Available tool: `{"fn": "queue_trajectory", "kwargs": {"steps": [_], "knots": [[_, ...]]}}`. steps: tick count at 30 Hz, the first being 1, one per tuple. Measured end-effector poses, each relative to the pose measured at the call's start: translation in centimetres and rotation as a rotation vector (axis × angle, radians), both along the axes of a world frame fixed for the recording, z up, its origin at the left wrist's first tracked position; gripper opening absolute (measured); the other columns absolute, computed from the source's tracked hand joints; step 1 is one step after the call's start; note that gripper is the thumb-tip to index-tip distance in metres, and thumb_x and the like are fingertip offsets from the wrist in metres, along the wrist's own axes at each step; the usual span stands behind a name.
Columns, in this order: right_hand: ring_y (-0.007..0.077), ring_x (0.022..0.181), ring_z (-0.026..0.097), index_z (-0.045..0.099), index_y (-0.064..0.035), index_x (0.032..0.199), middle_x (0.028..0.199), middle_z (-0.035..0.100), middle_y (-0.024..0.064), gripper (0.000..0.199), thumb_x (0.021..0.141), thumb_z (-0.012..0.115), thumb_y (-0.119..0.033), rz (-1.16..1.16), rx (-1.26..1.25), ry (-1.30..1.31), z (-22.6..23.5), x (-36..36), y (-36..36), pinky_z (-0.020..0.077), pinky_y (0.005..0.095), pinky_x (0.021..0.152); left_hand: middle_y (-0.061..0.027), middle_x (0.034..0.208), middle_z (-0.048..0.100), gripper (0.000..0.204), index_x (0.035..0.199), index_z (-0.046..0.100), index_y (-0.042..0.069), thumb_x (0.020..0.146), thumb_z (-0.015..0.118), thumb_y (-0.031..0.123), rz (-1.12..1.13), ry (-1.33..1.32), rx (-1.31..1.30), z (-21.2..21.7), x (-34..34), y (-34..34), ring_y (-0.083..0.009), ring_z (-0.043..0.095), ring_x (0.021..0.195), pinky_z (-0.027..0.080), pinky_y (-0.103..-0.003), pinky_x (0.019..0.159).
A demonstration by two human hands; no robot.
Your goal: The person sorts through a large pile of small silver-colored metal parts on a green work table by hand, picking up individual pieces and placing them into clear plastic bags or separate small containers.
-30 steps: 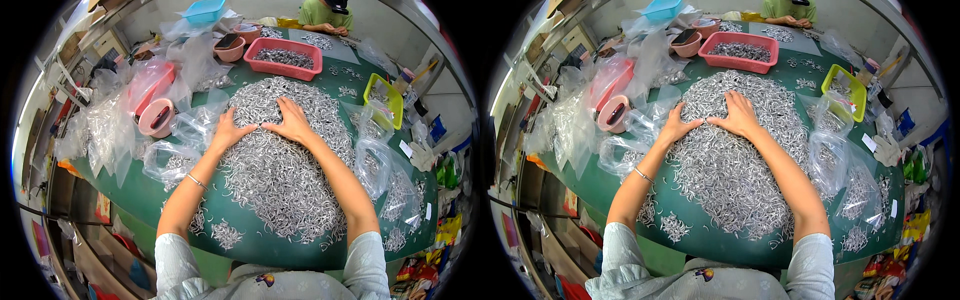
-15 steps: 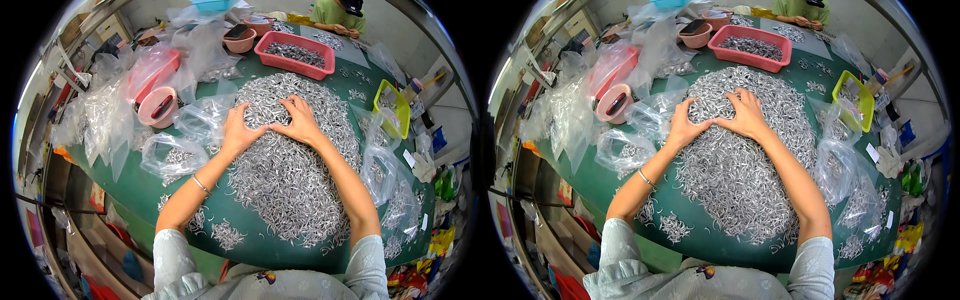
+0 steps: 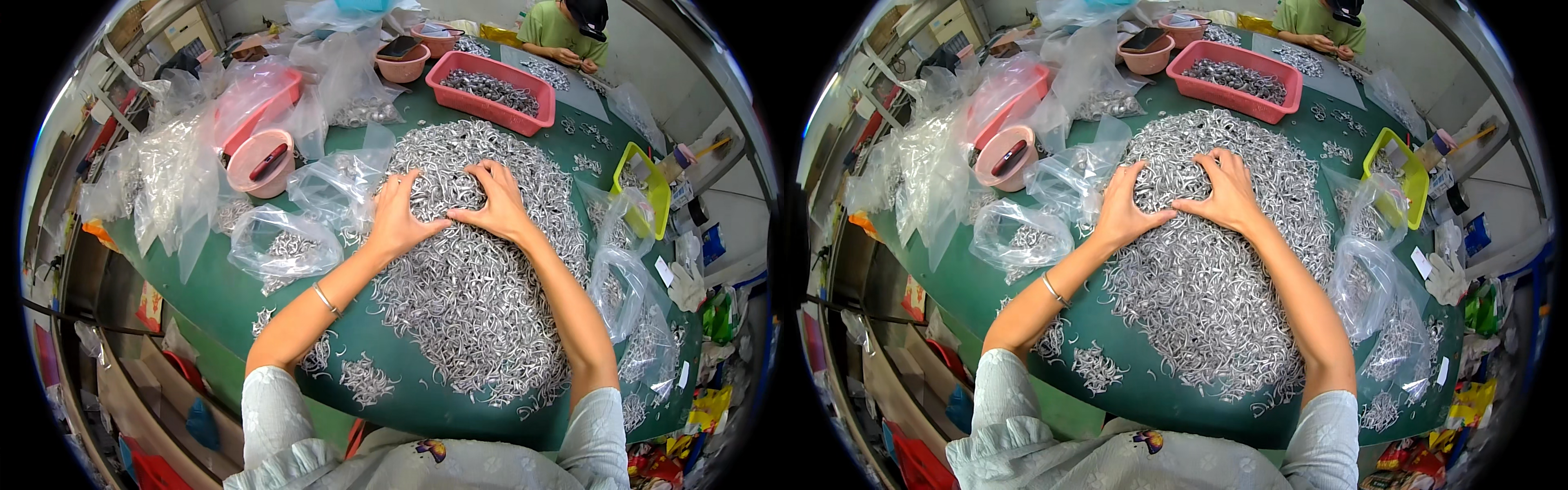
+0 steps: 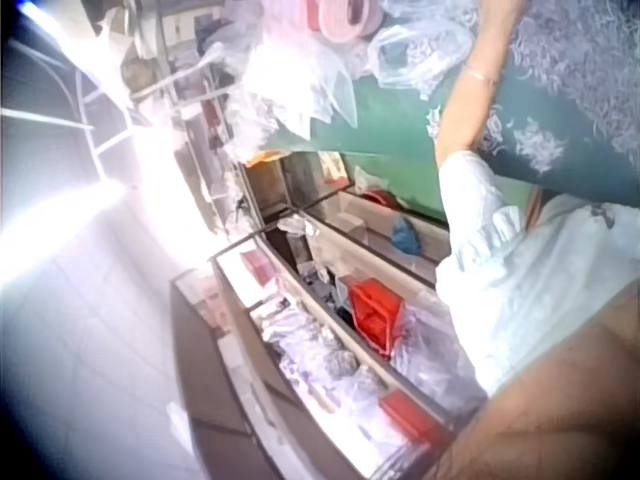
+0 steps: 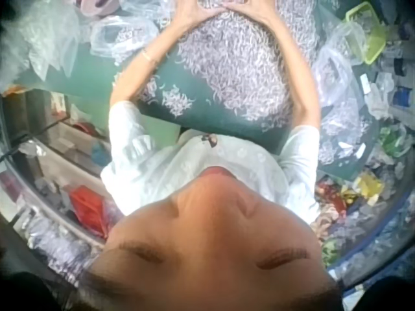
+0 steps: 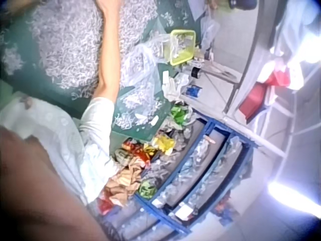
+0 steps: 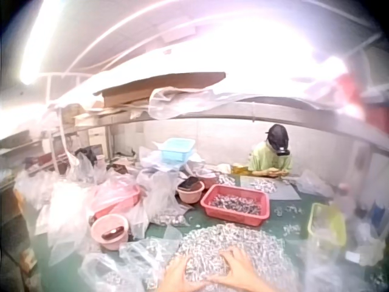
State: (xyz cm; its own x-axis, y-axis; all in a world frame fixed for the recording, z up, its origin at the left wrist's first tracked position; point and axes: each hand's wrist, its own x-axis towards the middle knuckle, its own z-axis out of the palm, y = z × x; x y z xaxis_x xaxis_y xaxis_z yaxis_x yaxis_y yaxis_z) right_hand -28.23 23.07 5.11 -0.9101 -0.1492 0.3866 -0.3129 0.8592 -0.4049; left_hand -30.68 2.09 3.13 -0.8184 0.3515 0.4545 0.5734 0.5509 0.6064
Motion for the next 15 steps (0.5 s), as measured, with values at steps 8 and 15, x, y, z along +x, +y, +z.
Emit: {"fn": "queue_trajectory", "kwargs": {"steps": [8,15], "knots": [[0.0340,0.113,0.047,0.051,-0.0053,0.122,0.118,0.049,0.0151,0.083,0.057,0.083,-0.046,0.017,-0.001,-0.065,0.0,-0.6,0.0,0.0368,0.0423,0.097,-0.0162,0.114,0.051,0.086,0.127,0.043,0.004,0.056,0.087,0.027,-0.008,0.018,0.046,-0.3,0.5,0.3,-0.0336,0.050,0.110,0.040,-0.040,0.094],[0.0330,0.108,0.048,0.054,-0.0096,0.115,0.111,0.050,0.0140,0.073,0.055,0.084,-0.040,0.073,-0.034,0.024,0.8,0.7,0.0,0.0388,0.0434,0.092,-0.0142,0.114,0.049,0.082,0.125,0.045,0.007,0.056,0.087,0.021,-0.096,0.068,0.079,0.0,1.1,-0.1,-0.0330,0.047,0.111,0.037,-0.042,0.095]]}}
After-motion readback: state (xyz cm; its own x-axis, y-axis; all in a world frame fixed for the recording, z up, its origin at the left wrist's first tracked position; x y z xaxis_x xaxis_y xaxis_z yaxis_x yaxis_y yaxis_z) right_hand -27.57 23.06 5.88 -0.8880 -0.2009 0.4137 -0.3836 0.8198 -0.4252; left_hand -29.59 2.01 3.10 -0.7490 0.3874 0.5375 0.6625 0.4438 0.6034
